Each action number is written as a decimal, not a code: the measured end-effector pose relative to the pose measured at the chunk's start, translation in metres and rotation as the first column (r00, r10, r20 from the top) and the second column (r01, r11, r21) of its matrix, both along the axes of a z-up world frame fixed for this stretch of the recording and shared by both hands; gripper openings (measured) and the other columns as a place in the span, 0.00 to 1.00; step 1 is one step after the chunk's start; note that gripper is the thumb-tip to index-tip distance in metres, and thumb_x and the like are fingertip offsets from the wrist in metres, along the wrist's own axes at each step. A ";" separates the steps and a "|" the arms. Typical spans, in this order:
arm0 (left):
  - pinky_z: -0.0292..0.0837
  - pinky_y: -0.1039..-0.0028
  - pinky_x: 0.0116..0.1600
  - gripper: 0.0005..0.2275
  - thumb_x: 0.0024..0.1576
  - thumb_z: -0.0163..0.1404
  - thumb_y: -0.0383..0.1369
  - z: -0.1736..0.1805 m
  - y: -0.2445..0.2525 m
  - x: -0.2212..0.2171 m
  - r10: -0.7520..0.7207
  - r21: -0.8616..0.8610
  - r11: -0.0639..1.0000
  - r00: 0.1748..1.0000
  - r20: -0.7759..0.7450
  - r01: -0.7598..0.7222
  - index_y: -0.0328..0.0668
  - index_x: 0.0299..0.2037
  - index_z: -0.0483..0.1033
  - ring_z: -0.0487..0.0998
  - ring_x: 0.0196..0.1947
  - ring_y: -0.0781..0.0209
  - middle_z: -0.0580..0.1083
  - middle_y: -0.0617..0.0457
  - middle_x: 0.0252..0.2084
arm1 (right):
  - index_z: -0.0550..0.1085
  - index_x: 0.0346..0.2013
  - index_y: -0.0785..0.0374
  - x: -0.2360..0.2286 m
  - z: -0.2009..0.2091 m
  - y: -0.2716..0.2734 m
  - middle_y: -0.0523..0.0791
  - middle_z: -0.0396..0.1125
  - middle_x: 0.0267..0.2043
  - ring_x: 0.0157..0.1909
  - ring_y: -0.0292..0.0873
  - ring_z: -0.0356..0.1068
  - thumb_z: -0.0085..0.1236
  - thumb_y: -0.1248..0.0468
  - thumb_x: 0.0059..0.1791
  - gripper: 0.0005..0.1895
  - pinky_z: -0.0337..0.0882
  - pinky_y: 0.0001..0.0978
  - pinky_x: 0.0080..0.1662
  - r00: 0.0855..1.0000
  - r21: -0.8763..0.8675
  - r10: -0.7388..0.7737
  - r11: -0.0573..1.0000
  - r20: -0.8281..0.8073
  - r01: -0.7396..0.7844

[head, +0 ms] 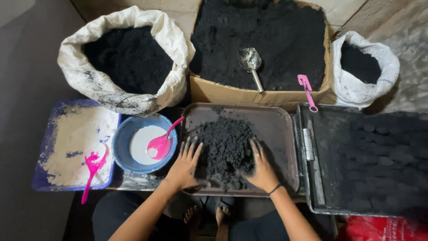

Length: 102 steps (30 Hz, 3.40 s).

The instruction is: Mixing and kneading black charcoal powder in a metal tray by hand to achieve a uniform consistency.

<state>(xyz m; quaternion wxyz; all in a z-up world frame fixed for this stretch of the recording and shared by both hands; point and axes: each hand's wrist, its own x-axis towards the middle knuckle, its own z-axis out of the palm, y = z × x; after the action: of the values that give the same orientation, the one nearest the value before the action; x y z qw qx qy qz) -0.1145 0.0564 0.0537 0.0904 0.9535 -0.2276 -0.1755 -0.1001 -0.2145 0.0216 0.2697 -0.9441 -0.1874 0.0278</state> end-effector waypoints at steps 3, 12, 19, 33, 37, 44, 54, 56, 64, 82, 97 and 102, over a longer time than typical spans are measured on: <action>0.39 0.57 0.63 0.48 0.41 0.55 0.41 0.017 -0.005 -0.006 -0.021 0.096 0.995 1.000 -0.012 0.022 0.32 0.63 0.30 0.36 0.64 0.35 0.38 0.31 0.63 | 0.33 0.63 0.61 -0.006 -0.028 -0.007 0.61 0.31 0.63 0.63 0.66 0.38 0.72 0.46 0.21 0.72 0.50 0.57 0.59 0.979 -0.262 0.026 0.962 -0.203 -0.080; 0.40 0.52 0.63 0.43 0.43 0.56 0.37 -0.033 -0.054 0.023 0.439 -0.667 0.548 0.852 -0.284 -0.504 0.44 0.64 0.36 0.44 0.64 0.43 0.45 0.41 0.64 | 0.40 0.62 0.61 0.013 -0.032 0.017 0.57 0.35 0.64 0.65 0.60 0.37 0.67 0.60 0.27 0.59 0.42 0.53 0.61 0.993 -0.128 0.043 0.991 0.109 -0.029; 0.51 0.56 0.60 0.30 0.47 0.50 0.45 -0.010 -0.011 0.009 0.336 -0.519 0.812 0.941 0.044 -0.266 0.39 0.56 0.56 0.62 0.56 0.43 0.62 0.38 0.53 | 0.47 0.61 0.44 -0.011 -0.063 -0.030 0.51 0.44 0.59 0.60 0.57 0.48 0.69 0.56 0.23 0.57 0.55 0.49 0.55 0.997 -0.222 -0.017 0.974 0.072 0.033; 0.72 0.66 0.43 0.17 0.50 0.39 0.23 -0.128 -0.007 -0.023 0.343 -0.143 0.934 0.933 0.106 -0.327 0.34 0.52 0.59 0.74 0.43 0.50 0.68 0.41 0.48 | 0.70 0.42 0.60 -0.017 -0.026 -0.005 0.50 0.66 0.42 0.47 0.51 0.66 0.56 0.63 0.37 0.18 0.67 0.39 0.49 0.983 0.116 0.049 0.993 -0.177 -0.028; 0.69 0.56 0.47 0.21 0.53 0.42 0.32 -0.022 -0.038 -0.017 0.453 -0.471 0.778 0.890 -0.038 -0.416 0.30 0.55 0.55 0.69 0.47 0.36 0.62 0.28 0.51 | 0.72 0.38 0.58 0.014 0.014 0.010 0.49 0.70 0.33 0.42 0.47 0.70 0.54 0.65 0.40 0.12 0.70 0.34 0.43 0.980 0.377 -0.058 0.917 -0.191 0.128; 0.70 0.66 0.39 0.27 0.49 0.44 0.43 -0.046 -0.081 0.001 0.241 -0.086 0.970 0.923 0.300 -0.226 0.41 0.58 0.55 0.69 0.42 0.46 0.61 0.36 0.49 | 0.66 0.48 0.67 0.045 0.054 0.044 0.52 0.62 0.50 0.55 0.49 0.60 0.43 0.68 0.47 0.15 0.64 0.38 0.53 0.964 -0.038 0.009 0.999 -0.265 -0.020; 0.71 0.77 0.23 0.05 0.50 0.37 0.30 -0.098 -0.078 0.027 0.179 -0.084 0.984 0.814 0.553 -0.160 0.43 0.36 0.61 0.74 0.20 0.62 0.67 0.53 0.34 | 0.67 0.48 0.68 0.068 0.014 0.034 0.54 0.64 0.49 0.52 0.52 0.63 0.44 0.70 0.44 0.17 0.66 0.39 0.51 0.976 -0.203 0.080 0.972 -0.201 -0.122; 0.70 0.77 0.23 0.04 0.50 0.36 0.29 -0.091 -0.074 0.031 0.161 -0.065 0.986 0.810 0.564 -0.151 0.45 0.34 0.61 0.74 0.19 0.63 0.68 0.56 0.29 | 0.66 0.49 0.68 0.065 0.042 0.039 0.56 0.61 0.51 0.55 0.52 0.60 0.45 0.70 0.44 0.18 0.64 0.40 0.53 0.973 -0.219 0.069 0.969 -0.220 -0.118; 0.71 0.66 0.25 0.07 0.49 0.35 0.27 -0.086 -0.059 0.049 0.297 -0.165 0.953 0.879 0.373 -0.252 0.45 0.35 0.63 0.76 0.21 0.52 0.71 0.51 0.21 | 0.65 0.50 0.68 0.060 0.094 0.052 0.59 0.56 0.55 0.59 0.55 0.55 0.47 0.69 0.44 0.19 0.62 0.41 0.55 0.943 -0.244 0.038 0.962 -0.331 -0.124; 0.75 0.64 0.36 0.22 0.46 0.42 0.21 -0.060 -0.060 0.045 0.419 -0.347 0.868 0.899 0.125 -0.356 0.19 0.53 0.56 0.76 0.35 0.46 0.70 0.32 0.35 | 0.64 0.51 0.68 0.060 0.082 0.047 0.59 0.55 0.56 0.60 0.55 0.53 0.46 0.72 0.43 0.21 0.60 0.45 0.56 0.945 -0.267 0.009 0.958 -0.326 -0.102; 0.74 0.69 0.38 0.23 0.42 0.52 0.24 -0.069 -0.070 0.070 0.260 -0.153 0.959 0.958 0.125 -0.240 0.25 0.48 0.57 0.74 0.40 0.44 0.67 0.32 0.44 | 0.66 0.50 0.64 0.076 0.033 0.040 0.52 0.64 0.48 0.51 0.51 0.64 0.51 0.66 0.42 0.22 0.68 0.42 0.49 0.981 -0.313 -0.042 0.950 -0.192 -0.020; 0.75 0.63 0.34 0.17 0.46 0.44 0.22 -0.046 -0.063 0.070 0.343 -0.278 0.909 0.937 0.070 -0.311 0.25 0.47 0.62 0.76 0.32 0.42 0.72 0.37 0.32 | 0.64 0.50 0.72 0.069 0.053 0.044 0.58 0.62 0.48 0.52 0.57 0.61 0.48 0.75 0.41 0.22 0.68 0.45 0.48 0.961 -0.152 -0.042 0.988 -0.273 0.000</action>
<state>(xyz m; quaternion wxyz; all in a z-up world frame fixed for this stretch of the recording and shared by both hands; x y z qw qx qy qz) -0.0445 -0.0066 0.0076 0.2307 0.9663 -0.0906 -0.0697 -0.0310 -0.1708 0.0747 0.2215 -0.9506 -0.1357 0.1699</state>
